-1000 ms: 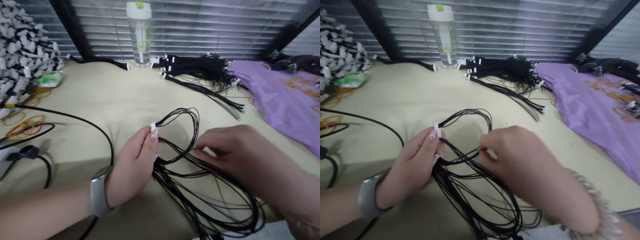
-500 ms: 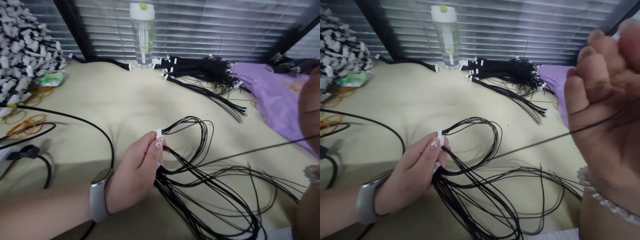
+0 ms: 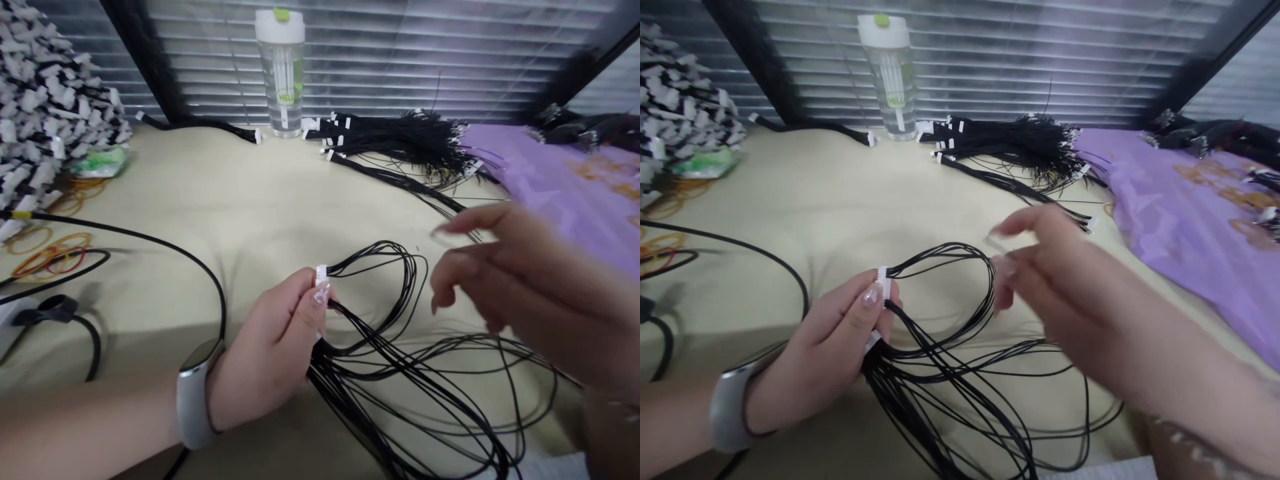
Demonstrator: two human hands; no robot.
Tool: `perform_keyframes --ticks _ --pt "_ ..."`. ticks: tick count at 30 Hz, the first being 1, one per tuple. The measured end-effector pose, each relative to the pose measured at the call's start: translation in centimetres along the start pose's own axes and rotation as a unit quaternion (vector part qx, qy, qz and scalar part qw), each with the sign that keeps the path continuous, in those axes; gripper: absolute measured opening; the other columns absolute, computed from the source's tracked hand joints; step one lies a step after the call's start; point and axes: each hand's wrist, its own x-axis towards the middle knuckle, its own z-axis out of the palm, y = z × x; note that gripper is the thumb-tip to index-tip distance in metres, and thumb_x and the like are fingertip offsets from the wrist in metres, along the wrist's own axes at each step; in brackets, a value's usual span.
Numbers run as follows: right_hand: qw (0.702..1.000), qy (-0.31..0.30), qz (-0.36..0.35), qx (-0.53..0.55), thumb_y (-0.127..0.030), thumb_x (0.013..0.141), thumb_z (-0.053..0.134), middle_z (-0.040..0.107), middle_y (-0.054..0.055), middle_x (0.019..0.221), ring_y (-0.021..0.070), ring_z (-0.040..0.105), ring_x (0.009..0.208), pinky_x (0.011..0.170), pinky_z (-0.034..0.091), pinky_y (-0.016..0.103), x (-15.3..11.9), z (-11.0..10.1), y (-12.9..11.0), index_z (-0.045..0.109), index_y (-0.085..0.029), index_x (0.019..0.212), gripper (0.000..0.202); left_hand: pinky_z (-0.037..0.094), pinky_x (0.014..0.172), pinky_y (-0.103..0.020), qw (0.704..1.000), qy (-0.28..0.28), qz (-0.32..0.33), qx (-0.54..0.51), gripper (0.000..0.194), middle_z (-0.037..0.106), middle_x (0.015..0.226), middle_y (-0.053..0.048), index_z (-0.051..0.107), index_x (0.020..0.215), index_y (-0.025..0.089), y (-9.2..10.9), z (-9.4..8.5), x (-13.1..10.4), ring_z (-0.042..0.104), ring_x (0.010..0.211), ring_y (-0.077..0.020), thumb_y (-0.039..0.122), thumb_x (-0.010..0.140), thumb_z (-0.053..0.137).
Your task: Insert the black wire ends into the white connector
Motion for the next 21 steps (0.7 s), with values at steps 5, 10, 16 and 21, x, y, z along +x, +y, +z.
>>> perform_keyframes --ticks 5,10,16,21 --pt "0.996 -0.025 -0.074 0.038 -0.025 0.091 0.05 0.057 -0.007 0.069 0.0021 0.05 0.055 0.049 0.037 0.013 -0.2 2.2 -2.9 0.049 -0.021 0.087 0.005 0.035 0.051 -0.017 1.0 -0.016 0.007 0.012 0.037 0.046 0.062 0.004 0.047 0.077 0.017 0.1 -0.1 -0.1 0.039 0.055 -0.0058 0.042 0.096 0.028" --pt "0.987 0.06 -0.15 -0.009 -0.016 0.086 0.055 0.061 -0.004 0.078 0.0043 0.055 0.068 0.06 0.04 0.017 -0.6 3.7 -3.5 0.053 -0.018 0.084 0.003 0.037 0.057 -0.016 0.998 -0.054 0.015 0.0 0.038 0.049 0.062 0.004 0.047 0.075 0.017 0.2 -0.3 -0.2 0.044 0.057 -0.0052 0.041 0.097 0.027" --pt "0.972 0.097 -0.198 -0.085 -0.014 0.087 0.053 0.063 -0.002 0.081 0.0072 0.057 0.071 0.064 0.042 0.022 -0.8 4.1 -3.4 0.057 -0.016 0.087 0.004 0.037 0.057 -0.018 0.997 -0.076 0.012 0.004 0.041 0.049 0.061 0.003 0.044 0.07 0.017 0.3 -0.4 -0.3 0.045 0.057 -0.0056 0.042 0.097 0.027" --pt "0.963 0.091 -0.232 -0.1 -0.016 0.087 0.054 0.063 0.0 0.079 0.0105 0.058 0.071 0.063 0.045 0.025 -1.0 3.6 -3.3 0.057 -0.015 0.085 0.004 0.038 0.056 -0.018 0.996 -0.089 0.015 0.006 0.04 0.05 0.062 0.003 0.047 0.073 0.016 0.5 -0.5 -0.1 0.045 0.057 -0.0057 0.042 0.096 0.027"
